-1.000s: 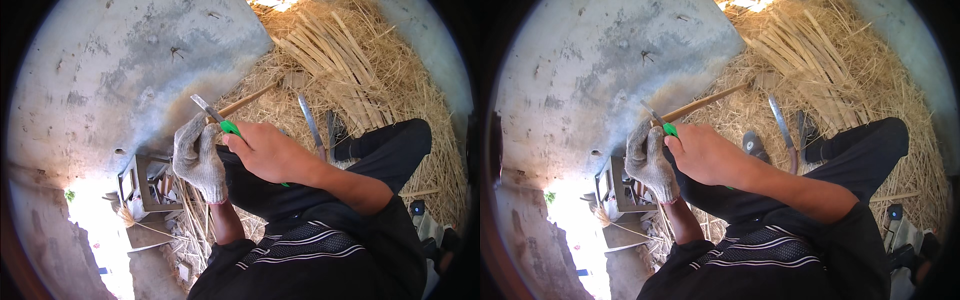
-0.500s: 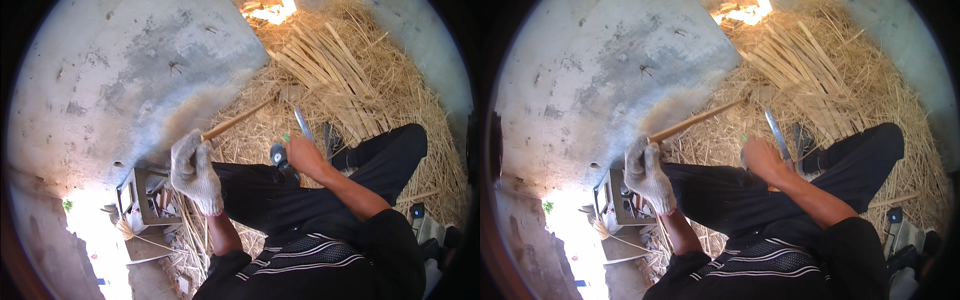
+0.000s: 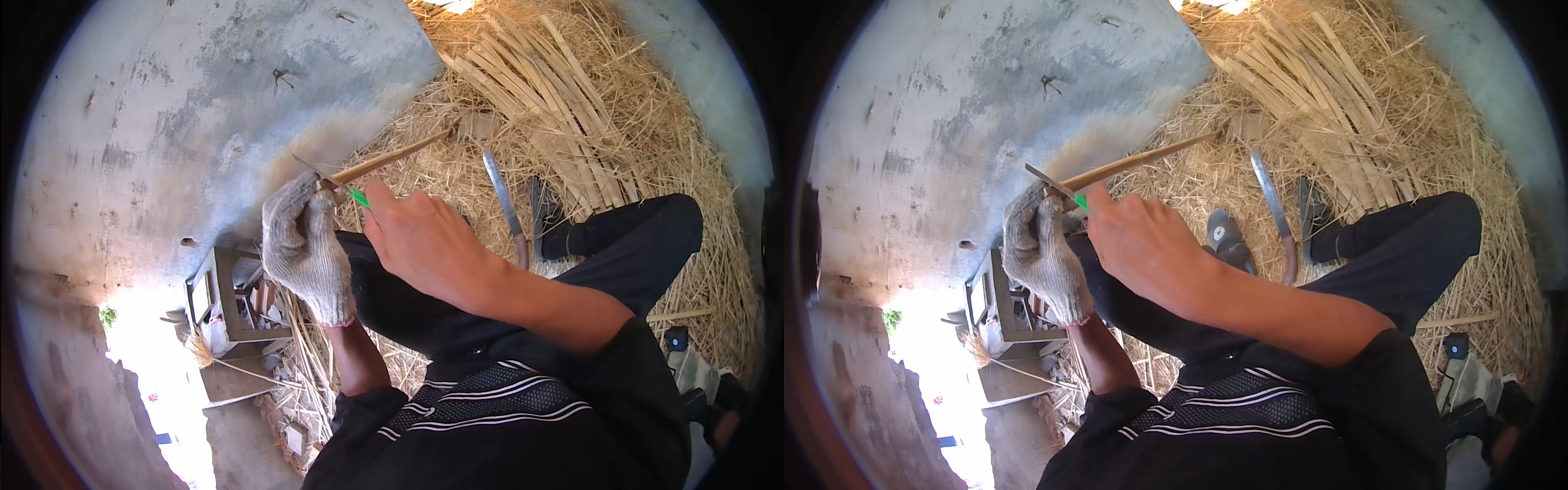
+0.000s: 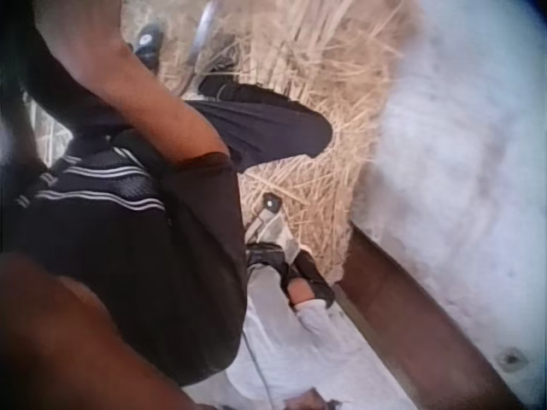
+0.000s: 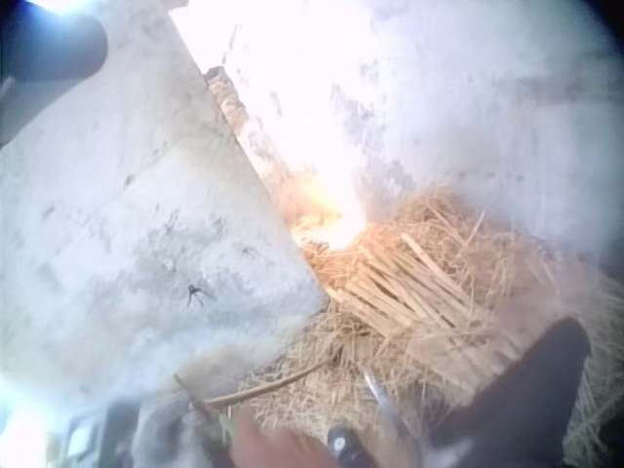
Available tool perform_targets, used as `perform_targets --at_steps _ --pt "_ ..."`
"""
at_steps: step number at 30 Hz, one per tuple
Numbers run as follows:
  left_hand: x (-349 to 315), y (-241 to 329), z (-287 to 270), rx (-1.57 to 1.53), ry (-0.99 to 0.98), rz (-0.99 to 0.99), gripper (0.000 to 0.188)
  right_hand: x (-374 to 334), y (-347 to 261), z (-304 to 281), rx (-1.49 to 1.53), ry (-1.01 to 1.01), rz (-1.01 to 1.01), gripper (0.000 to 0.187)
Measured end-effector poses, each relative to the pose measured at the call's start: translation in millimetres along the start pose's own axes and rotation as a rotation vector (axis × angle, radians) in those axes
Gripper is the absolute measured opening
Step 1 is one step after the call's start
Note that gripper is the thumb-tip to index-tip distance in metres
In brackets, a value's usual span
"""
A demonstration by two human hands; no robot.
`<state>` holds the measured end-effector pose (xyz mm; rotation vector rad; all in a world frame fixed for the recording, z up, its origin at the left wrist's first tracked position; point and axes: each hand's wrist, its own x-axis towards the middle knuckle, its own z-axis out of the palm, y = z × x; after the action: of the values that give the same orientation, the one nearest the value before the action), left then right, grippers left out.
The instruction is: The person sits on a straw-covered floor and uses a green utility knife to shave the surface of a long bamboo stick held in their left hand. They repeatedly scrape the knife along the stick to remove the outer layer, occasionally adjusting their grip on the stick.
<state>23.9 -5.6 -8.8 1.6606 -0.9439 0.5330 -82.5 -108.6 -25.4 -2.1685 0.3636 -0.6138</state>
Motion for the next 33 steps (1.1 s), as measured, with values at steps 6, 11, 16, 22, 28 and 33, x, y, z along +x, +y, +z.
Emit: perform_targets --at_steps 6,11,16,22,28,33 --pt "-4 -6 24 -0.123 -0.021 0.086 0.016 -3 146 38 -0.232 -0.099 0.331 0.023" --pt "-1 25 18 -0.073 0.183 0.012 0.017 -7 85 -11 0.154 -0.001 0.337 0.033" --pt "4 63 4 -0.181 0.382 0.089 0.017 -22 14 -42 0.341 0.013 -0.026 0.028" --pt "-5 40 12 0.031 0.176 0.001 0.022 -14 -1 -22 0.333 0.015 -0.115 0.025" --pt "-7 38 3 -0.037 0.165 -0.091 0.023 -14 -24 -29 0.271 -0.001 -0.158 0.019" --pt "-4 30 -3 -0.039 0.177 -0.022 0.024 -4 -3 -18 0.058 0.012 -0.081 0.019"
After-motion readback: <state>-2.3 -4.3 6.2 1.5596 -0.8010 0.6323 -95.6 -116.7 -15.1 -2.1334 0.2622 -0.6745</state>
